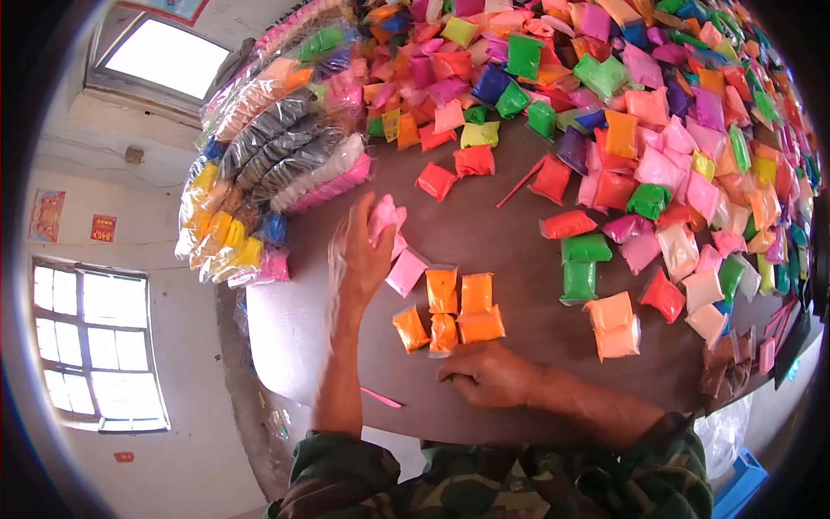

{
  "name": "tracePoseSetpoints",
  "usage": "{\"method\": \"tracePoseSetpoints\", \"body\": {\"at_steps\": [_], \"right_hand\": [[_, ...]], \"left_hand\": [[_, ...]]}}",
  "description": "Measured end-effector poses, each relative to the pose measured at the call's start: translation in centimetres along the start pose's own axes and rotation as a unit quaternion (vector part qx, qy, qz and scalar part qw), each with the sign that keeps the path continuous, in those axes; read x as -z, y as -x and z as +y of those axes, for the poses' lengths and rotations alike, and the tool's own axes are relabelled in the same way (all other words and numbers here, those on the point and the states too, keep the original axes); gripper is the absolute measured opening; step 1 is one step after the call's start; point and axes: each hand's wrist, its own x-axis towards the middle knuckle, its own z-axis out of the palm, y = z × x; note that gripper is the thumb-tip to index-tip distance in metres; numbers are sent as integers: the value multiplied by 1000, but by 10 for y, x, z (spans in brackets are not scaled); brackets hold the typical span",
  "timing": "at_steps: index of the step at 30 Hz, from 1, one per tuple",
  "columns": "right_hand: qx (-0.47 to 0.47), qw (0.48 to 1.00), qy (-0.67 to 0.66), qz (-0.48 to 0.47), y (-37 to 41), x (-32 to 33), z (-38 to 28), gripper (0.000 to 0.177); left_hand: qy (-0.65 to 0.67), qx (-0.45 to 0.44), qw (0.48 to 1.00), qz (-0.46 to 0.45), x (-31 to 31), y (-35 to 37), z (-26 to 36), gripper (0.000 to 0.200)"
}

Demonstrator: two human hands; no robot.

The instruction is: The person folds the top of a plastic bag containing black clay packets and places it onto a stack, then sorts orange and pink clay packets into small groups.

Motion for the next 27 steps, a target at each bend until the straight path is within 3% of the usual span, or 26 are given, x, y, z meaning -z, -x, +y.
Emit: {"method": "tracePoseSetpoints", "body": {"at_steps": [3, 7, 12, 15, 20, 24, 27], "right_hand": [[-15, 1000, -7, -8, -1, 2, -5, 16], [-30, 999, -2, -16, -1, 4, -7, 16], [4, 1000, -18, -4, 3, -3, 7, 17], [-3, 999, -31, -14, 4, -4, 9, 16], [7, 1000, -17, 1, 1, -1, 2, 17], [-6, 1000, -25, -8, 2, -5, 9, 20], [-38, 998, -36, -35, 1, -1, 5, 19]], "left_hand": [[-5, -30, 989, -145, 20, 16, -1, 60], [-21, -68, 985, -155, 36, 3, 21, 64], [-33, -59, 995, -78, 12, -62, 30, 52], [-60, -109, 992, -30, -28, -127, 17, 43], [-45, -102, 994, 22, -103, -207, -17, 44], [-58, -29, 998, -15, -108, -219, -19, 42], [3, -37, 999, 8, -89, -199, -21, 39]]}}
